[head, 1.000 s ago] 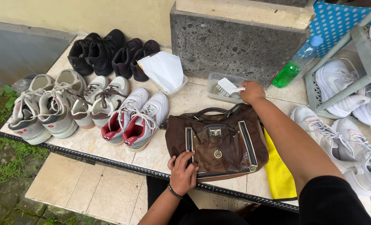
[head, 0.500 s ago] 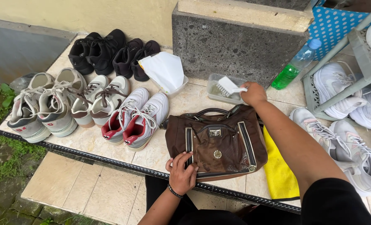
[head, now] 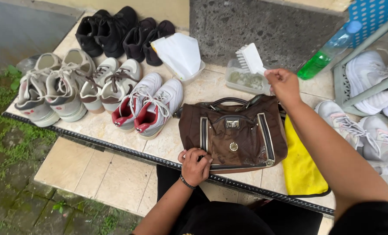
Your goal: Cleaning a brown bag using a brush and cleaning solution followed by wiping with a cloth
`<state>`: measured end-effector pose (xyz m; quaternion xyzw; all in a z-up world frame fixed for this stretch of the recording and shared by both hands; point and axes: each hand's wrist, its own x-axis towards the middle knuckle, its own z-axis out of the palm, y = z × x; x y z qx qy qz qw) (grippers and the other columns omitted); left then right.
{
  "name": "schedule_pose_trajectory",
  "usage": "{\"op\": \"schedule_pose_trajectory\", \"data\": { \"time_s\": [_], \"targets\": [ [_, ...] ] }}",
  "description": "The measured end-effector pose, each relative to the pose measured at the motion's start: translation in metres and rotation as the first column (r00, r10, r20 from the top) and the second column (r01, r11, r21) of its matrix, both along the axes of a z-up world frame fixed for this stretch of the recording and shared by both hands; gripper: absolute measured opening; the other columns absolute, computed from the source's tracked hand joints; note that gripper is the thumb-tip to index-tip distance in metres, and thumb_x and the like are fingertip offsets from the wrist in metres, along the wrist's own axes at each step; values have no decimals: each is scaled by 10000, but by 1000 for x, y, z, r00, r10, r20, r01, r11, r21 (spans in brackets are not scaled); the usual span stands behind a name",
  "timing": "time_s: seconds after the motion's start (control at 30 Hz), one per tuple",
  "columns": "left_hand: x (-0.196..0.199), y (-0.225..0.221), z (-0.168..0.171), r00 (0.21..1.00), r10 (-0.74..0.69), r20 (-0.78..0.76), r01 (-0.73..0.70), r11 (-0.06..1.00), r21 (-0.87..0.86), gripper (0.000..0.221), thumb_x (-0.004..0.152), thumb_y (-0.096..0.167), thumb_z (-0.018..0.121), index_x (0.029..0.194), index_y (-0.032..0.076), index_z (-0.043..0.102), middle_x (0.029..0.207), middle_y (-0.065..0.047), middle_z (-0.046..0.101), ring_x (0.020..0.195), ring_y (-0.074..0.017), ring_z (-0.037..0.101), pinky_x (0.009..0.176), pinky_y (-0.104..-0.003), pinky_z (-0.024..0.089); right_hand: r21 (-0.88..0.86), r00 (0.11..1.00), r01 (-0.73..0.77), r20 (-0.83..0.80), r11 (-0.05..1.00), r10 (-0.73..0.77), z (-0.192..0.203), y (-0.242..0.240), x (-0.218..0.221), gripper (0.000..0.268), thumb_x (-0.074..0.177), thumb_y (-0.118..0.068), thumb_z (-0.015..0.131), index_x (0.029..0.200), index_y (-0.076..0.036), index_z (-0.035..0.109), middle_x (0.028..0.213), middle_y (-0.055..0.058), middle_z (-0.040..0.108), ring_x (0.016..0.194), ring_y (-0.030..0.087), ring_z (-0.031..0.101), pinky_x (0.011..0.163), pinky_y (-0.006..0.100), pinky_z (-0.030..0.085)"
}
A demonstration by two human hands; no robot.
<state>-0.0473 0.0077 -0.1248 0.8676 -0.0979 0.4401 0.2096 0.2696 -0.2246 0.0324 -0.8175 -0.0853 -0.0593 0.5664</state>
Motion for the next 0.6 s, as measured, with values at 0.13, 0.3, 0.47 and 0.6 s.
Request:
{"op": "schedule_pose_trajectory", "data": {
  "time_s": [0.13, 0.3, 0.47, 0.6],
  "targets": [
    [-6, -1, 43, 999, -39, 36, 40, 999, -36, 94, 997, 269, 635, 942, 194, 630, 901, 0, 492, 956, -270, 585, 934, -434, 417, 36, 941, -296, -158, 955, 298, 37, -3, -87, 151, 927, -160, 718, 1044, -65, 716, 760, 39, 636, 581, 85, 604, 575, 190, 487],
    [-6, -2, 45, 995, -64, 71, 68, 997, -48, 122, 1002, 250, 619, 929, 155, 643, 823, -16, 473, 861, -274, 575, 863, -389, 494, -581, 859, -504, -259, 639, 442, 35, -2, -165, 229, 701, -277, 854, 886, -155, 798, 816, 115, 748, 861, 370, 733, 789, 463, 556],
    [-4, -3, 57, 994, -68, 83, 71, 997, -29, 135, 1002, 227, 621, 905, 134, 619, 801, -25, 456, 840, -284, 573, 845, -390, 502, -615, 942, -307, -90, 726, 322, 21, -19, -138, 203, 744, -329, 847, 895, -202, 801, 821, 77, 719, 840, 328, 707, 791, 420, 546],
    [-5, -2, 54, 994, -68, 88, 69, 998, -4, 141, 1004, 225, 611, 892, 140, 604, 797, -26, 450, 842, -282, 578, 836, -394, 490, -618, 910, -401, -187, 676, 369, 34, 2, -184, 190, 703, -339, 849, 863, -247, 802, 825, 31, 754, 839, 311, 732, 777, 414, 573]
  ]
}}
